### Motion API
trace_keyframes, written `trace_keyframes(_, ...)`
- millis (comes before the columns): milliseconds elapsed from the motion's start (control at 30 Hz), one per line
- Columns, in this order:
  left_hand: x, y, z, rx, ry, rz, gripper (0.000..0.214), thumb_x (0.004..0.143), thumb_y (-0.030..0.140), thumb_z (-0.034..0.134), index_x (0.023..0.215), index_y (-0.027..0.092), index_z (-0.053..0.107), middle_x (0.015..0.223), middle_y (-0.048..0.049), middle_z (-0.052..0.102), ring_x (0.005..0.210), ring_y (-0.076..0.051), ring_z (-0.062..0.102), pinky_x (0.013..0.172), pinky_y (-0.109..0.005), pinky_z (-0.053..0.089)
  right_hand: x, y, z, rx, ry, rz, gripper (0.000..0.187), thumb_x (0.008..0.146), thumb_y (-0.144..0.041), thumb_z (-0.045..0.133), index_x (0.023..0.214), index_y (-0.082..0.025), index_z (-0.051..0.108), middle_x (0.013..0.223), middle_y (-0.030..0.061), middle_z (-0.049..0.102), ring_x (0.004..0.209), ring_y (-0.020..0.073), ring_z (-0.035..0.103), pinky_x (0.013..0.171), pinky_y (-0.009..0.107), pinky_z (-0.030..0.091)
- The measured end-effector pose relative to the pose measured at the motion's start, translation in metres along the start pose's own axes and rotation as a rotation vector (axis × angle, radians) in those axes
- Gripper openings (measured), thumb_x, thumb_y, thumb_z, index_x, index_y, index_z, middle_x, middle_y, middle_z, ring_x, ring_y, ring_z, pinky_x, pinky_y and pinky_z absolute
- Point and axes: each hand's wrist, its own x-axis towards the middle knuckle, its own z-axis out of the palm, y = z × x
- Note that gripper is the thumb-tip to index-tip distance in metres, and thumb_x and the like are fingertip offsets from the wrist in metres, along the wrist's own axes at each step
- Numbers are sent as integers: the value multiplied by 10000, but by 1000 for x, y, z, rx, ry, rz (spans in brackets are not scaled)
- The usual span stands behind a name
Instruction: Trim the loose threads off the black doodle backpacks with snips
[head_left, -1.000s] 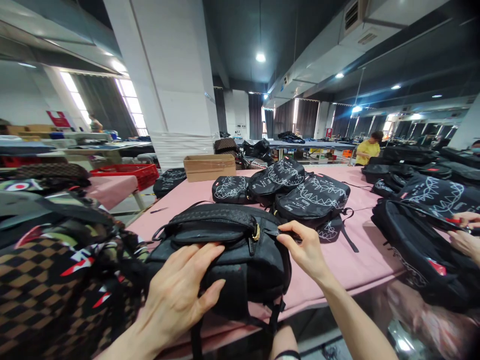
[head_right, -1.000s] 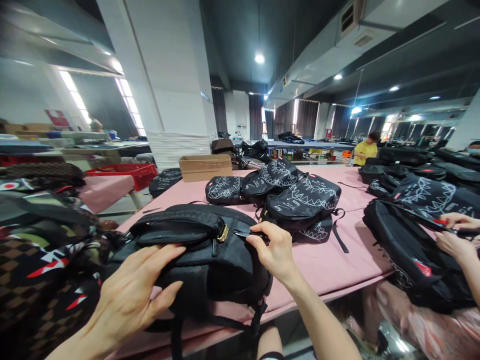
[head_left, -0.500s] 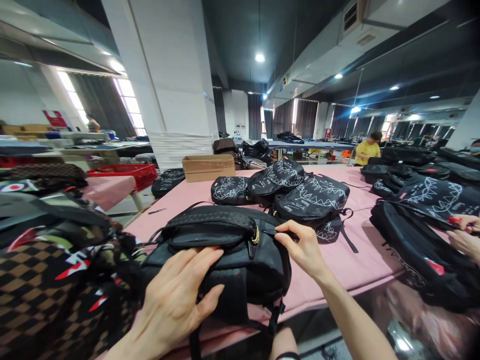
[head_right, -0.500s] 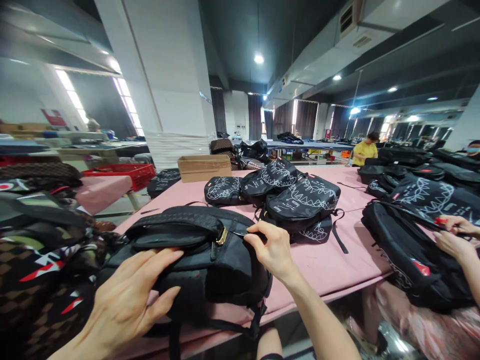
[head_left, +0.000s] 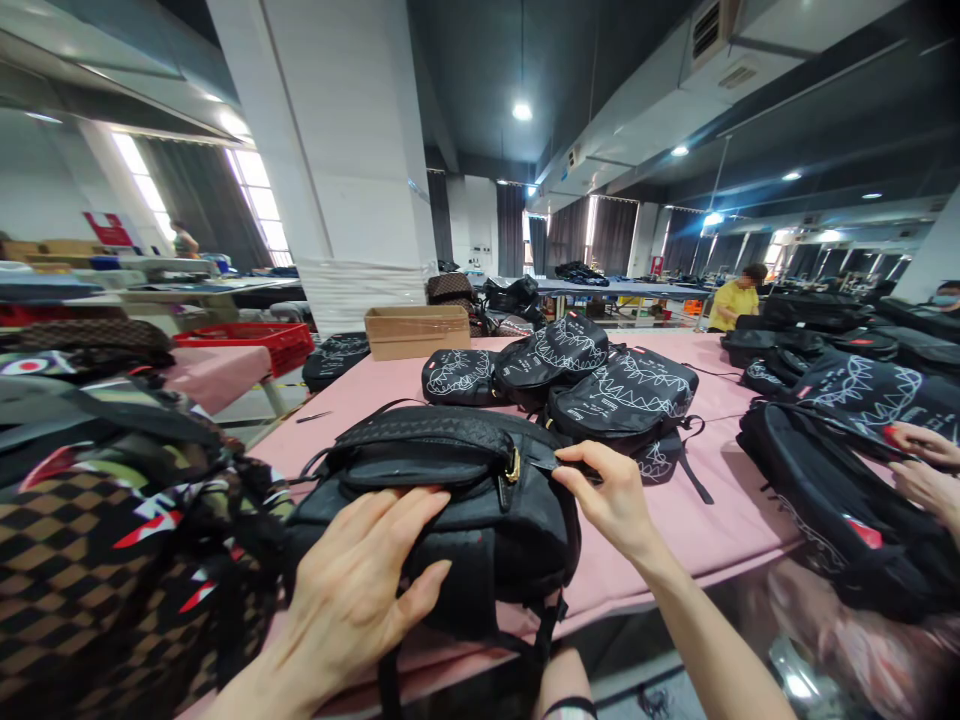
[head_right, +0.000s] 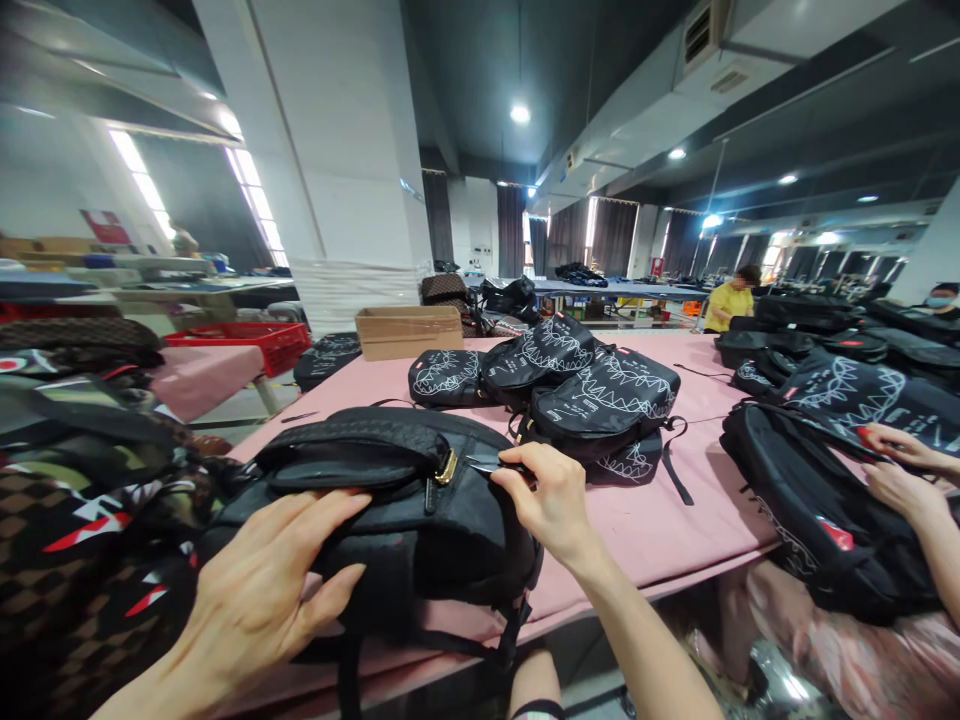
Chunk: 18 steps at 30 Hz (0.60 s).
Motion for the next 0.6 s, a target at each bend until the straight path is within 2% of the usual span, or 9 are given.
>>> trace_keyframes(100,0,1,-1,3,-1,-5,323,858,288,456,1150,158,503,988,-88,634,930,-217,560,838,-337,454,1,-3,1,-40,6,-36,113,835,-271,583,810,-208,673,801,31,697,729,170,633,666,260,464)
trace_keyframes(300,-3,2,1,-7,-10,-15,336,857,282,457,1161,144,496,1004,-102,625,937,-227,557,839,-347,454,0,-2,-4,8,8,40,105,822,-261,591,797,-210,679,807,18,701,717,161,640,609,231,462)
trace_keyframes(600,-5,4,1,-7,-2,-22,355,842,269,473,1180,162,491,1002,-92,640,945,-229,569,851,-355,459,0,-6,-3,-41,-1,-39,120,835,-277,587,802,-213,683,800,30,702,733,170,638,632,250,475)
